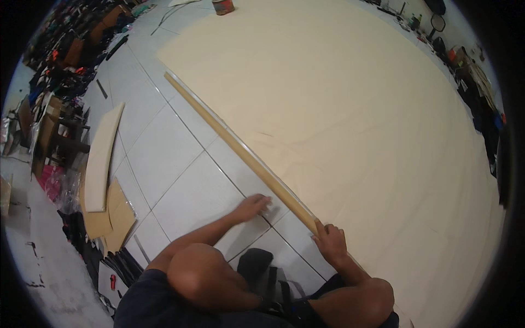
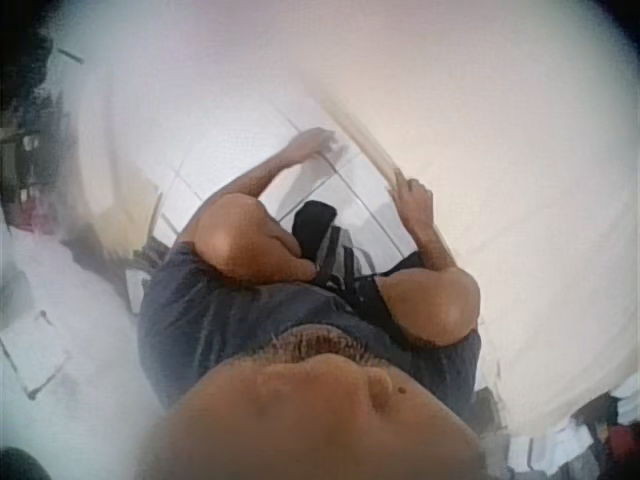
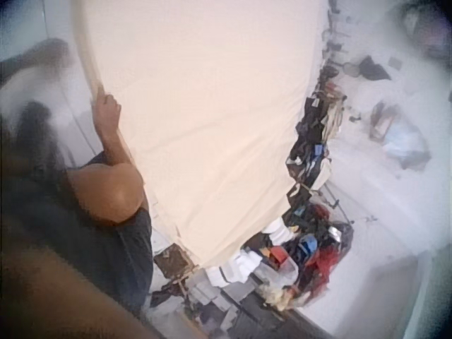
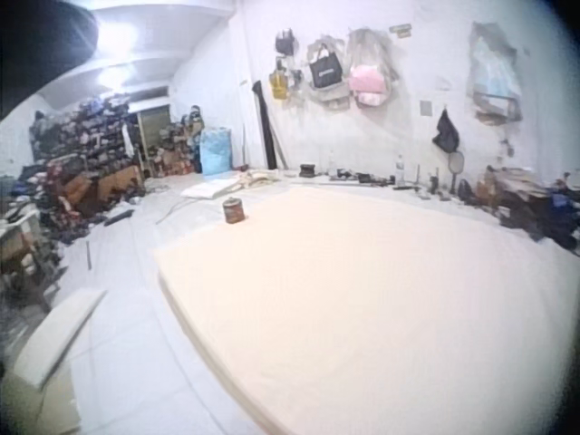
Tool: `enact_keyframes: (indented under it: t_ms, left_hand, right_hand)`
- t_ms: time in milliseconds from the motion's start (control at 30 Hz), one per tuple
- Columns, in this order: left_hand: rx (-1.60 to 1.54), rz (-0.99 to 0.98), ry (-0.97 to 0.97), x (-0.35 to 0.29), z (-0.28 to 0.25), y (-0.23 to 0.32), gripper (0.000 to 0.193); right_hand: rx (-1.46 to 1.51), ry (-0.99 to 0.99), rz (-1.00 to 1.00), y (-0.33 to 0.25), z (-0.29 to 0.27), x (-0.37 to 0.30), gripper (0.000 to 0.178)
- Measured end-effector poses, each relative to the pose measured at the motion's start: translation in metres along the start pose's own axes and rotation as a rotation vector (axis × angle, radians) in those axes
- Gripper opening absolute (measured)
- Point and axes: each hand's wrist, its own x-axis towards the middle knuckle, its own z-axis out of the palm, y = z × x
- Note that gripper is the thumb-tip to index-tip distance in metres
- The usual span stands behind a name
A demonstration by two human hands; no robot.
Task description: The person measures a large piece of light-colored fabric using a long wooden stick, then cuts the fabric with scissors. The person repeats the measuring and cutting process on another section of the fabric.
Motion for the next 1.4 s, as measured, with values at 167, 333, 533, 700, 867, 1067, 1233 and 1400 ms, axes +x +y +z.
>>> enact_keyframes:
  t_ms: [167,333,533,700,867,1067,1233,1400]
  left_hand:
    - [-0.349,-0.101,0.094,-0.006,0.026,0.015,0.076]
    - [-0.336,-0.101,0.529,0.026,-0.012,0.002,0.075]
    - [0.134,-0.104,0.942,0.08,-0.145,-0.043,0.077]
    - [0.598,-0.165,1.035,0.057,-0.339,-0.091,0.065]
    - [0.91,0.474,0.943,0.083,-0.16,-0.014,0.063]
    - [1.17,0.816,0.372,0.089,-0.025,0.032,0.067]
    - [1.251,0.57,0.554,0.111,-0.011,0.041,0.075]
    - [1.13,0.57,0.495,0.098,0.006,0.047,0.077]
  right_hand:
    - [0.083,-0.006,-0.251,-0.022,-0.012,0.016,0.062]
    - [0.127,0.018,-0.272,-0.014,-0.034,0.018,0.064]
    - [-0.22,0.206,0.265,0.068,-0.019,-0.074,0.07]
    - [-0.077,0.256,0.403,0.103,0.018,-0.115,0.068]
    - [-0.014,0.111,0.826,0.099,0.008,-0.242,0.072]
    - [0.048,0.121,0.978,0.062,-0.003,-0.304,0.073]
    - [-0.061,0.237,0.9,0.088,-0.021,-0.272,0.071]
    - [-0.141,0.254,0.668,0.078,0.007,-0.204,0.075]
